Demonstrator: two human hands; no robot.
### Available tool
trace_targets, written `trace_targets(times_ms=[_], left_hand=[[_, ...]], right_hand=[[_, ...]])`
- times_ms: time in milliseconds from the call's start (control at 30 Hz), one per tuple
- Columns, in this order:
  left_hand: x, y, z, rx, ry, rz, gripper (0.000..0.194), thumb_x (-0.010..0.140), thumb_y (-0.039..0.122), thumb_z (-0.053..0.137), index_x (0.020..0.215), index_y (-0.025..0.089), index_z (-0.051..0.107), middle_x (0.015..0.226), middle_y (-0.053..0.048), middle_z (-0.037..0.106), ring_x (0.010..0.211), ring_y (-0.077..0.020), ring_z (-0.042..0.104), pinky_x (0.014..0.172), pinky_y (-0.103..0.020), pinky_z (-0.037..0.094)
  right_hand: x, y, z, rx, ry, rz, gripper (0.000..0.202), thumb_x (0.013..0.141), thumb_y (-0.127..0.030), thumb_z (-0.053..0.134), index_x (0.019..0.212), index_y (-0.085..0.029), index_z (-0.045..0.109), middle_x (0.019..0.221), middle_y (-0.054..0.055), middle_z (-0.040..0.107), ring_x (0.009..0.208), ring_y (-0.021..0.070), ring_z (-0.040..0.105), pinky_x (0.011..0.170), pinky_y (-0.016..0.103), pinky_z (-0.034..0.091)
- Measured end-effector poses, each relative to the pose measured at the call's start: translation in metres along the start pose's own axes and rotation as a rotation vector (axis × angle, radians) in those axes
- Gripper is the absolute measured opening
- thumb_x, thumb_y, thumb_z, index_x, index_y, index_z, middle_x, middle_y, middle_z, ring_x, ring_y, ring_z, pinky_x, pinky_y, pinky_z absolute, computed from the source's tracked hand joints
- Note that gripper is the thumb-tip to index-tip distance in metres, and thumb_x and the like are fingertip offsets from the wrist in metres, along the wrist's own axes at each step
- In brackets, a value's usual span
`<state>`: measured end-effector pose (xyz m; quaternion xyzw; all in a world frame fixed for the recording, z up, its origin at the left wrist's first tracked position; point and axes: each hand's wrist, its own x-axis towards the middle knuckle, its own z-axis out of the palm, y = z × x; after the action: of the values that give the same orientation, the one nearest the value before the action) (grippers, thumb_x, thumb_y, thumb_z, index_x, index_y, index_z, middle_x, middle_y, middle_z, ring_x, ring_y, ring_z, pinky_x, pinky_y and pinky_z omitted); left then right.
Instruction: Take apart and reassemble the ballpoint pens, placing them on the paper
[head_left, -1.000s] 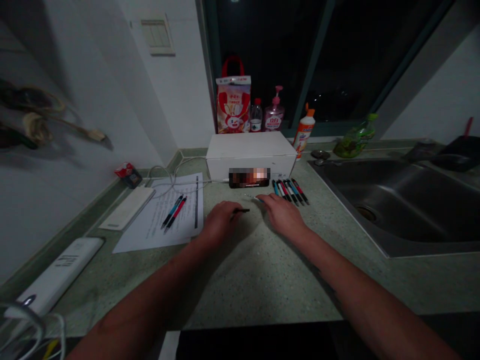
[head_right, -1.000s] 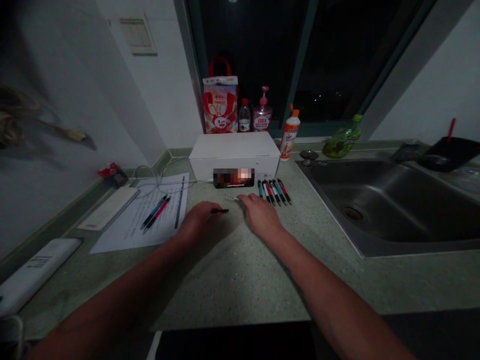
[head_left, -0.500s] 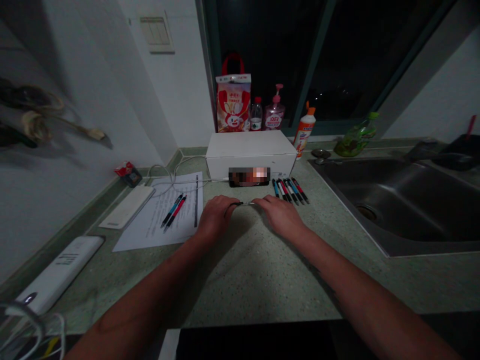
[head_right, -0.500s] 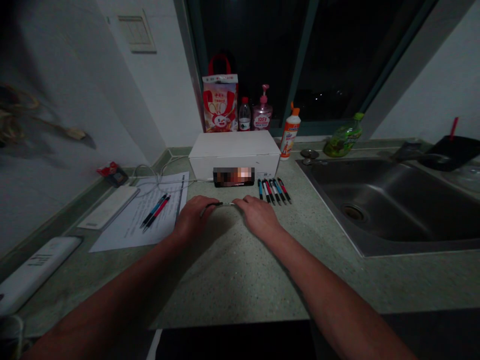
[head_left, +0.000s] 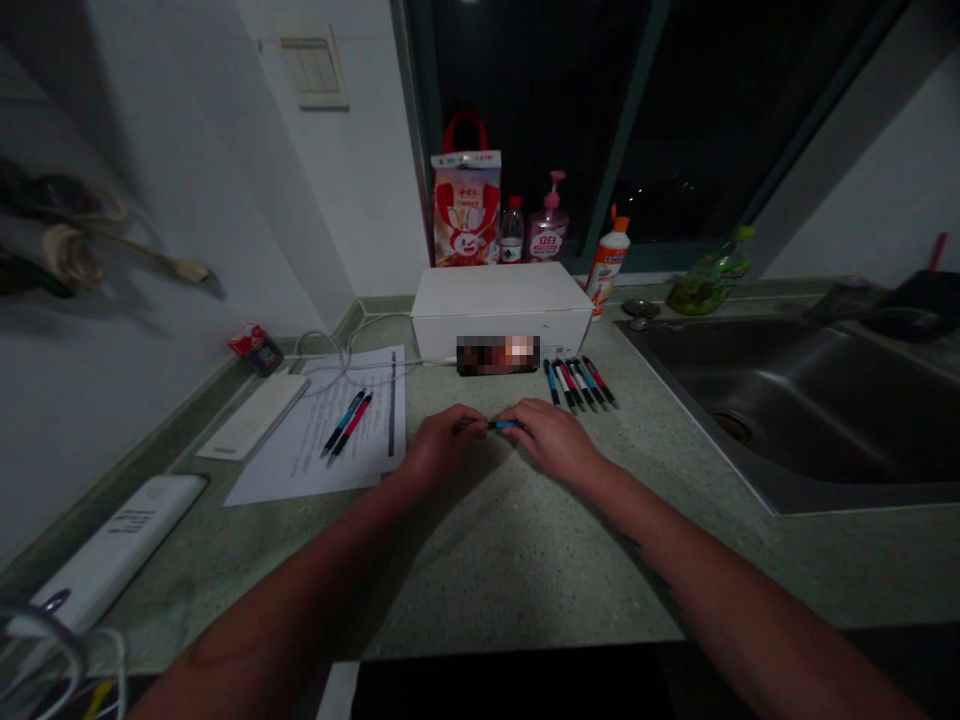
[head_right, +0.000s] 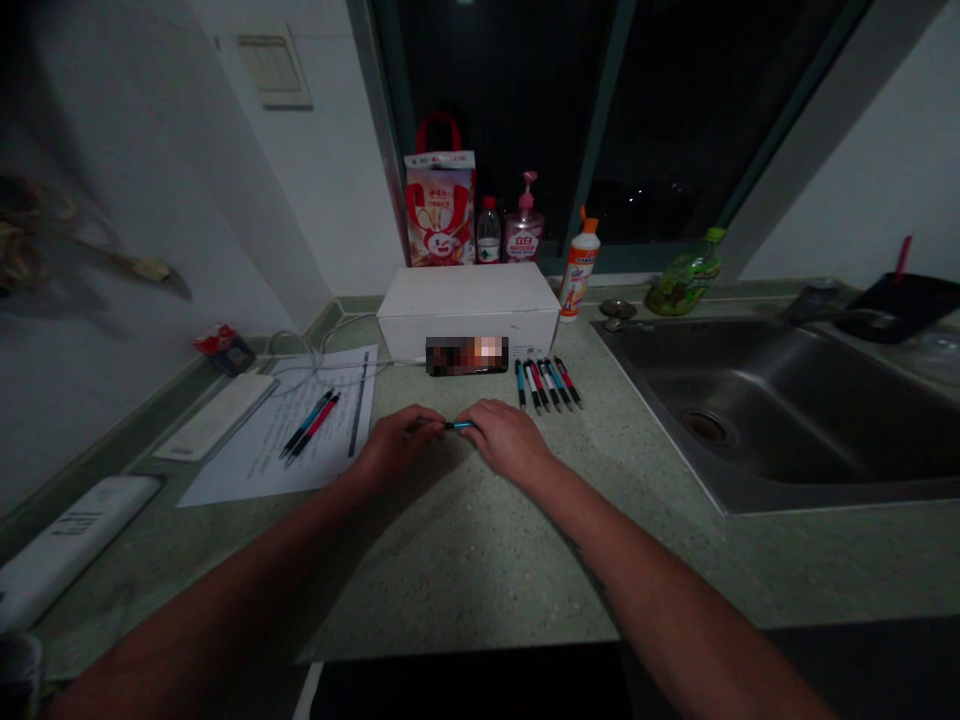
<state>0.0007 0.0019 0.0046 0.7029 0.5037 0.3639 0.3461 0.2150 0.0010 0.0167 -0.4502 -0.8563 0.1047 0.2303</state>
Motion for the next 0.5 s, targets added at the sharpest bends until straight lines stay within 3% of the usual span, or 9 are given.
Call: trace_targets(times_ms=[133,267,367,500], left_hand=[[0.0014,0.001,0.0016,-0.027,0.036,0.029,0.007,0.082,0.025,0.068,0.088,0.022,0.07,0.089,-0.002,0.076,0.085,-0.0198,0.07,0.083,-0.034,0.054],[0.0005,0.0059,0.0008,-0.089,0.096,-0.016,0.019,0.084,0.033,0.069,0.098,0.02,0.067,0.088,-0.003,0.075,0.084,-0.02,0.071,0.08,-0.033,0.055],[-0.0007,0.0081,-0.0014,-0.062,0.09,-0.012,0.016,0.087,0.035,0.063,0.089,0.02,0.068,0.083,-0.002,0.074,0.081,-0.0202,0.07,0.08,-0.034,0.055],[0.0002,0.0072,-0.0022,-0.088,0.131,0.019,0.02,0.08,0.033,0.068,0.095,0.02,0.069,0.089,-0.003,0.075,0.084,-0.0208,0.069,0.08,-0.034,0.055]], right_hand=[[-0.0001,-0.0016,-0.0007,0.008,-0.028,0.015,0.019,0.101,-0.025,0.057,0.112,-0.02,0.072,0.105,0.007,0.074,0.102,0.0223,0.067,0.088,0.034,0.049],[0.0007,-0.0028,-0.0004,0.002,-0.017,0.039,0.022,0.103,-0.027,0.054,0.114,-0.021,0.072,0.104,0.007,0.073,0.101,0.0216,0.066,0.087,0.033,0.048],[0.001,-0.0034,-0.0005,-0.007,-0.005,0.047,0.024,0.104,-0.028,0.052,0.114,-0.022,0.072,0.102,0.007,0.073,0.1,0.0214,0.066,0.085,0.033,0.048],[0.0014,-0.0039,-0.0009,-0.016,-0.013,0.054,0.024,0.104,-0.028,0.051,0.114,-0.022,0.072,0.102,0.007,0.072,0.099,0.0211,0.066,0.083,0.032,0.048]])
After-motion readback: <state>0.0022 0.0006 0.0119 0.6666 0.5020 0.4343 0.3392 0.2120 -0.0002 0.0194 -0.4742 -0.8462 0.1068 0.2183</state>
